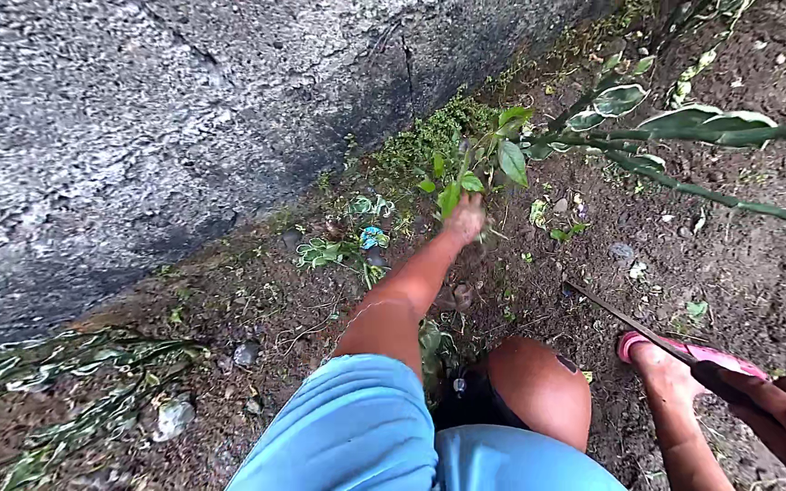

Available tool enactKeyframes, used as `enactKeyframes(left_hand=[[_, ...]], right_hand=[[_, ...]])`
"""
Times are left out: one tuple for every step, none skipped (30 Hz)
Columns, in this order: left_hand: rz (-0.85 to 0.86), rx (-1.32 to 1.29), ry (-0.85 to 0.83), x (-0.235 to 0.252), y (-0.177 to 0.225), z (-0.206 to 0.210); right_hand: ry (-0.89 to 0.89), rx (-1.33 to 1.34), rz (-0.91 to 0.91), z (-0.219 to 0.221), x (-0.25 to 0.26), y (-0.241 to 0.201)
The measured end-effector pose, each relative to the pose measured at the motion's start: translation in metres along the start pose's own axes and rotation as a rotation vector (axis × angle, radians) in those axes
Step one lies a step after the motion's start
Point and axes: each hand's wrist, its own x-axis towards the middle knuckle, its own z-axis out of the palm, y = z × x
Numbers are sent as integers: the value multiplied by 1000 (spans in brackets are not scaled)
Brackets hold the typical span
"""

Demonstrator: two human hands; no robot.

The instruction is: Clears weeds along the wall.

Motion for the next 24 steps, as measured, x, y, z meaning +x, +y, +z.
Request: enactKeyframes(left_hand=[[-63, -10, 71, 15, -15, -6], [-128, -23, 140, 27, -27, -16], [-168, 10, 183, 37, -35, -30], [-174, 77, 168, 46, -40, -49], [-168, 168, 160, 55, -46, -62], [-177, 248, 166, 63, -52, -71], [-199, 272, 169, 69, -58, -75], [-216, 247, 167, 74, -63, -76], [-238, 223, 158, 76, -65, -72], [-262, 218, 163, 77, -66, -66], [-293, 217, 176, 79, -66, -60], [-325, 173, 172, 78, -67, -54], [-350, 155, 155, 79, -69, -47], [-364, 155, 136, 80, -73, -43], [-372, 165, 116, 82, -76, -43], [-376, 178, 90, 84, -77, -44], [-387, 176, 66, 84, -77, -46], [-401, 156, 48, 85, -76, -49], [-428, 108, 47, 85, -76, -53], [-470, 58, 52, 83, -76, -56], [-525, 25, 37, 80, -76, -56], [-574, 27, 1, 79, -79, -56], [-607, 48, -47, 79, -82, -55], [-619, 67, -96, 76, -83, -57]], right_hand=[[3, -6, 2, 1, 0, 0], [6, -14, -2, 1, 0, -1], [11, -18, -4, 1, 1, -1], [10, -21, -2, 0, 1, -2], [8, -24, 0, 0, 1, -3], [2, -27, 3, -2, 2, -3], [-3, -27, 5, -3, 4, -4], [-2, -24, 3, -5, 5, -4], [-1, -23, -1, -8, 6, -5], [-1, -25, -2, -10, 8, -5], [-4, -27, 0, -12, 10, -5], [-5, -28, -3, -13, 10, -6], [-5, -27, -10, -14, 11, -6], [-5, -29, -16, -16, 13, -7], [-4, -31, -19, -17, 14, -8], [-12, -34, -17, -18, 15, -10], [-22, -34, -17, -20, 15, -12], [-28, -35, -17, -21, 15, -15], [-27, -38, -21, -21, 16, -17], [-32, -41, -20, -22, 16, -17], [-42, -45, -13, -23, 15, -18], [-57, -47, -3, -24, 14, -19], [-66, -47, 3, -24, 13, -19], [-64, -44, 1, -23, 12, -18]])
